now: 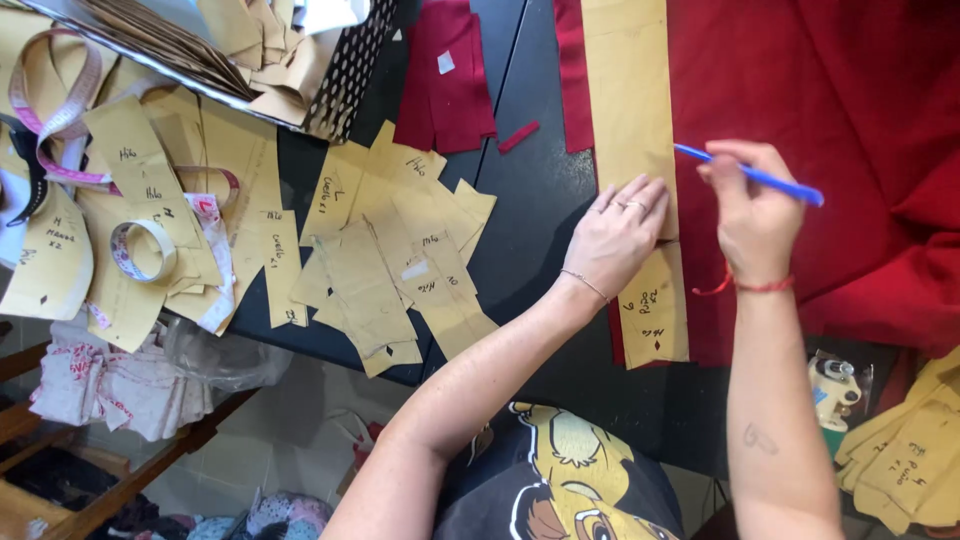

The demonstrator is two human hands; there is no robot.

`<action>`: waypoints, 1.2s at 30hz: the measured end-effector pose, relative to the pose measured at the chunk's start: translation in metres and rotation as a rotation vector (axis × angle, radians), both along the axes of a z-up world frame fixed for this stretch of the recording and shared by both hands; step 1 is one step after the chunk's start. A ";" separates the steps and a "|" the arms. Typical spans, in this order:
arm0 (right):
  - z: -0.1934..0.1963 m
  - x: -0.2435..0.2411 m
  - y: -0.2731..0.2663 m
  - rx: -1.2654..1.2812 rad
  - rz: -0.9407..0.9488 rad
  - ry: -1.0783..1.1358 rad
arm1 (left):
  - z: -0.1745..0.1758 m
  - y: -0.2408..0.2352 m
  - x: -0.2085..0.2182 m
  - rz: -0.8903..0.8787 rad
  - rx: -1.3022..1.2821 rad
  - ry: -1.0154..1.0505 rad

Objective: Marking and cutting red fabric using paper patterns and an electric rotary cutter

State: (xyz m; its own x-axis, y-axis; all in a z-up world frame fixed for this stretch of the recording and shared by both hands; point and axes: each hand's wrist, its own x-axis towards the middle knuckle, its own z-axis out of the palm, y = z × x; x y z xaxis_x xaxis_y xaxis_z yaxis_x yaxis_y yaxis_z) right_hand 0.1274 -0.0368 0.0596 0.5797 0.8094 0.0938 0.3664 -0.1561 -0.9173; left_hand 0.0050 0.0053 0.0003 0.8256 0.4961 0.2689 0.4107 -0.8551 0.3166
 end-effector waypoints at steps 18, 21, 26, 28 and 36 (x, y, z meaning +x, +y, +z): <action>0.009 0.035 0.182 -0.545 0.673 -0.255 | 0.003 0.010 0.024 0.278 -0.135 0.059; 0.000 0.043 0.209 -0.407 0.558 -0.208 | 0.001 0.008 0.024 0.267 -0.111 0.104; 0.000 0.043 0.202 -0.189 0.410 -0.159 | 0.016 0.026 0.024 0.248 -0.070 0.007; 0.002 0.043 0.183 -0.044 0.368 -0.111 | 0.021 0.047 0.029 0.257 -0.074 -0.043; -0.025 0.049 0.125 0.034 -0.004 -0.156 | -0.023 0.101 0.069 0.178 -0.021 0.204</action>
